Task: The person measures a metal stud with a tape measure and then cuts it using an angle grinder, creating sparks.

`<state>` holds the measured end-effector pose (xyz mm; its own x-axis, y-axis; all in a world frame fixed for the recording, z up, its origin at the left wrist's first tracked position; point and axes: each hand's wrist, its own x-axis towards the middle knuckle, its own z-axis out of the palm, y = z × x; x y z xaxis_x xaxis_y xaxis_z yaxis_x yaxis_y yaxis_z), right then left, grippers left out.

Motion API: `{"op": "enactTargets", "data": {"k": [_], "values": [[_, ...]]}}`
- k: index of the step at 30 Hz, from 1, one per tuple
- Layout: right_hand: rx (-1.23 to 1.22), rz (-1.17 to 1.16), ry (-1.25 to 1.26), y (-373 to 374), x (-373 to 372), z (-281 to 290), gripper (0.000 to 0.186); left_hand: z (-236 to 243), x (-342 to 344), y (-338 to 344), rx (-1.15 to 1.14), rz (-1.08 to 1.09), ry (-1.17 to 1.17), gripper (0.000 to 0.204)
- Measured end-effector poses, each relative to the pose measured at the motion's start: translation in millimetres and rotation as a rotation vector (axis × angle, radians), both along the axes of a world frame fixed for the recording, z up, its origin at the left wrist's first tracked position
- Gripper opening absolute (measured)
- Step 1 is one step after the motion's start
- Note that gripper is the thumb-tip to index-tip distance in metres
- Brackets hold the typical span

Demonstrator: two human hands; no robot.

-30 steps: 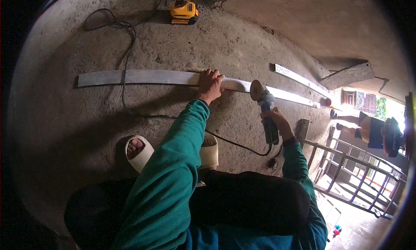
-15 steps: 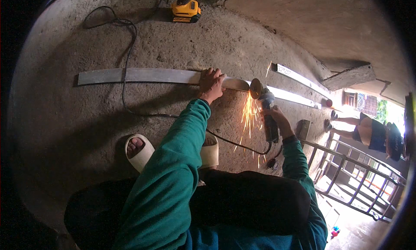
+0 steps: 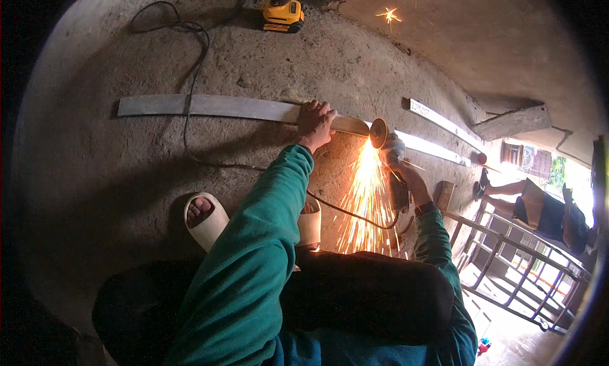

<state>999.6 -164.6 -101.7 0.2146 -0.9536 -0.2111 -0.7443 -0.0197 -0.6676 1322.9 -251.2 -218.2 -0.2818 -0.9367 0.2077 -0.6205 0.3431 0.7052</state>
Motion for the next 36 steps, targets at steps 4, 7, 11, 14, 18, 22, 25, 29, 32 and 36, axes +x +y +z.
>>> {"op": "enactTargets", "data": {"k": [4,7,11,14,18,22,25,29,32,36], "values": [[0.549,-0.310,-0.210,-14.4,36.6,15.0,0.025,-13.0,14.5,5.4,0.004,0.021,-0.009,0.045],[0.373,-0.281,-0.035,-17.1,25.6,7.6,0.024,-13.9,10.4,5.7,-0.009,0.025,-0.004,0.047],[0.560,-0.286,-0.229,-16.8,-6.3,-3.1,0.029,-13.1,3.6,5.4,-0.040,0.015,0.008,0.052],[0.491,-0.209,-0.545,-13.0,-6.0,-9.4,0.032,-18.1,6.7,5.7,-0.007,0.035,0.003,0.053],[0.286,0.026,-0.557,-12.9,-11.7,-12.2,0.031,-10.7,-0.5,1.9,0.022,0.010,-0.011,0.053],[0.620,-0.424,0.010,-29.5,48.6,15.0,0.024,-18.6,12.8,7.5,0.005,0.025,-0.031,0.053],[0.558,-0.524,-0.074,-24.5,25.7,5.6,0.023,-16.1,2.2,3.6,-0.006,0.005,-0.011,0.053],[0.658,-0.457,0.038,-31.8,72.7,29.5,0.027,-24.4,14.4,8.7,-0.030,0.048,-0.048,0.050],[0.574,-0.458,0.078,-19.8,12.1,3.4,0.030,-14.7,-2.2,3.3,-0.044,0.038,-0.010,0.049],[0.555,-0.450,-0.069,-5.3,12.7,-1.5,0.034,-9.4,10.1,4.3,0.093,-0.022,-0.038,0.052]]}}
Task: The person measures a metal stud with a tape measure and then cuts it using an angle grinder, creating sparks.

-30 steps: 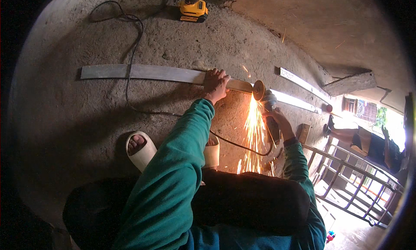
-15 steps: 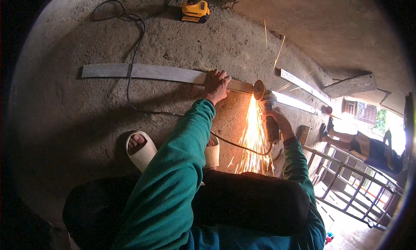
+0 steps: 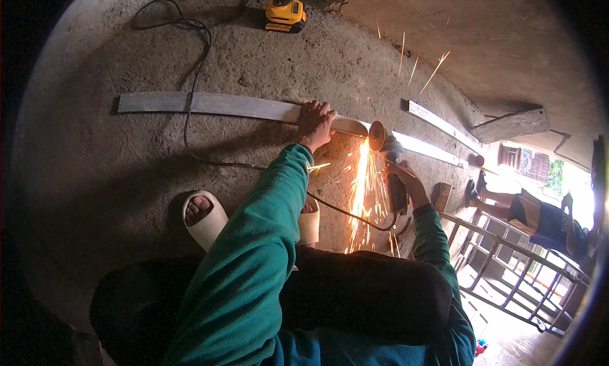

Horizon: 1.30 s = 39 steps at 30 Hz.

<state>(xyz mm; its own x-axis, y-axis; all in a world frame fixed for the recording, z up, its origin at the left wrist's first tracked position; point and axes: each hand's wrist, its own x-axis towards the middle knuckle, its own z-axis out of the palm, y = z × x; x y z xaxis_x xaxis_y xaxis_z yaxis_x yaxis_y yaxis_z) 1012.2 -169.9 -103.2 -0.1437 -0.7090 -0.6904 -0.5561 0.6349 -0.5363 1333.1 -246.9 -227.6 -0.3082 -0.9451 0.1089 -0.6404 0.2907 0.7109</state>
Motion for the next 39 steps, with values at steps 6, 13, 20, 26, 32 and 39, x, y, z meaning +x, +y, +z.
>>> {"op": "enactTargets", "data": {"k": [6,13,20,26,32,39], "values": [[-0.013,-0.221,-0.254,8.9,36.2,34.4,0.027,-11.3,5.3,2.4,-0.211,0.064,-0.092,0.048],[-0.028,-0.166,-0.149,-1.1,49.2,48.1,0.025,-4.2,8.8,-13.8,-0.113,-0.203,-0.153,0.049],[0.042,-0.177,-0.015,-7.2,46.9,45.3,0.036,-3.8,5.2,-17.1,-0.173,-0.140,-0.123,0.040],[0.057,-0.122,0.023,-15.7,34.2,40.3,0.050,-6.3,3.5,-16.4,-0.195,-0.143,-0.101,0.041],[0.025,-0.132,-0.090,-19.6,45.9,48.8,0.048,-2.3,8.4,-17.5,-0.153,-0.196,-0.167,0.047],[0.098,-0.066,-0.058,-28.3,47.7,47.0,0.035,0.7,9.8,-13.4,-0.115,-0.201,-0.150,0.048]]}}
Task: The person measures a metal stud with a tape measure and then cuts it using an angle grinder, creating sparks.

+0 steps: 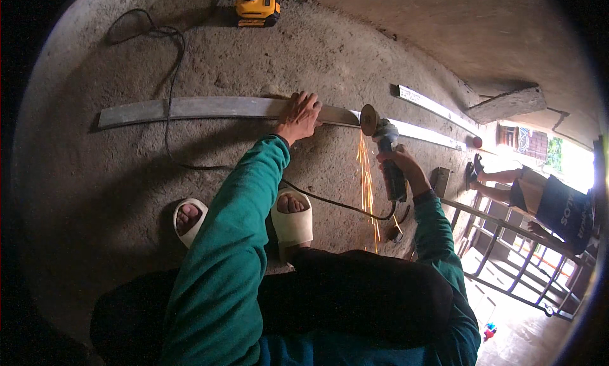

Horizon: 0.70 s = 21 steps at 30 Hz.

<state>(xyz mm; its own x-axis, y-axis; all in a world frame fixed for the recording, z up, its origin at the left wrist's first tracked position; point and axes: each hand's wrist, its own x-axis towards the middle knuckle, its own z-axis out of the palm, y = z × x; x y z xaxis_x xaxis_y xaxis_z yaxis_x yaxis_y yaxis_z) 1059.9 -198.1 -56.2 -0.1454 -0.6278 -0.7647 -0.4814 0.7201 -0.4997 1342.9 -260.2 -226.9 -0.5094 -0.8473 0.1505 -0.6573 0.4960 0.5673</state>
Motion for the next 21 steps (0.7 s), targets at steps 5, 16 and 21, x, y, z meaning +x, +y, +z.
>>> {"op": "enactTargets", "data": {"k": [5,16,21], "values": [[-0.064,-0.028,0.085,0.5,-1.5,-10.2,0.026,6.8,1.8,-3.2,0.176,-0.058,-0.068,0.056],[0.002,0.082,0.029,-5.2,-12.7,-21.6,0.027,-9.0,2.0,2.5,0.025,0.009,-0.071,0.051],[0.015,0.087,-0.025,-2.3,-31.2,-27.5,0.030,-1.5,-5.6,5.3,-0.103,0.064,-0.054,0.044]]}}
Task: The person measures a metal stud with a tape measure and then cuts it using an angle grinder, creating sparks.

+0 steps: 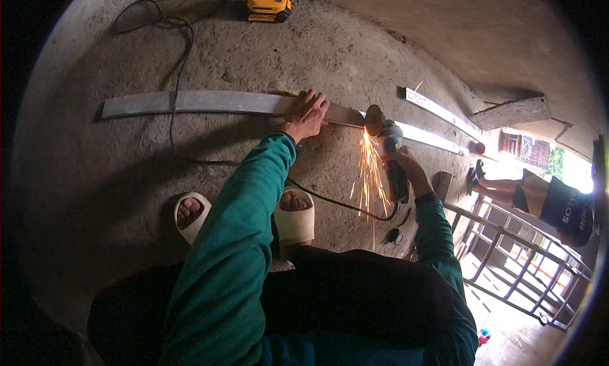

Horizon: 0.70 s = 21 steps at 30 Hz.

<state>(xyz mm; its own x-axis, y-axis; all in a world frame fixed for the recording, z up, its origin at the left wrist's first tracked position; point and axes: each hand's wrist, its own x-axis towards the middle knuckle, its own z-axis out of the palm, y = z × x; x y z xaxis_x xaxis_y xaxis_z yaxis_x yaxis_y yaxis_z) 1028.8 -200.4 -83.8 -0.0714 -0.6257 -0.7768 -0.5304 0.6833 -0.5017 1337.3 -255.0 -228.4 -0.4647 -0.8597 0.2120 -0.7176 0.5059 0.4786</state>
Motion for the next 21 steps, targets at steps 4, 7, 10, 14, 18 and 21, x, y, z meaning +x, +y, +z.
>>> {"op": "enactTargets", "data": {"k": [4,7,10,14,18,21], "values": [[-0.074,-0.106,0.030,2.5,3.8,-15.0,0.016,-5.1,9.9,2.3,-0.021,0.015,-0.021,0.045],[-0.187,0.193,0.147,13.4,-77.0,-49.6,0.020,9.5,-5.6,-9.9,0.102,-0.076,0.004,0.051],[-0.221,0.369,0.003,16.1,-74.5,-48.2,0.021,2.3,-3.9,-9.2,0.207,-0.116,0.003,0.058],[-0.133,0.128,0.039,2.9,8.0,-2.0,0.015,-2.7,3.9,-5.8,0.185,-0.095,-0.038,0.057],[-0.156,0.206,0.187,10.3,-26.7,-21.1,0.014,-0.2,-0.6,-6.0,0.144,-0.094,-0.020,0.056],[-0.218,0.328,0.023,12.7,-38.3,-24.9,0.015,-1.1,2.9,-6.2,0.142,-0.087,-0.026,0.056]]}}
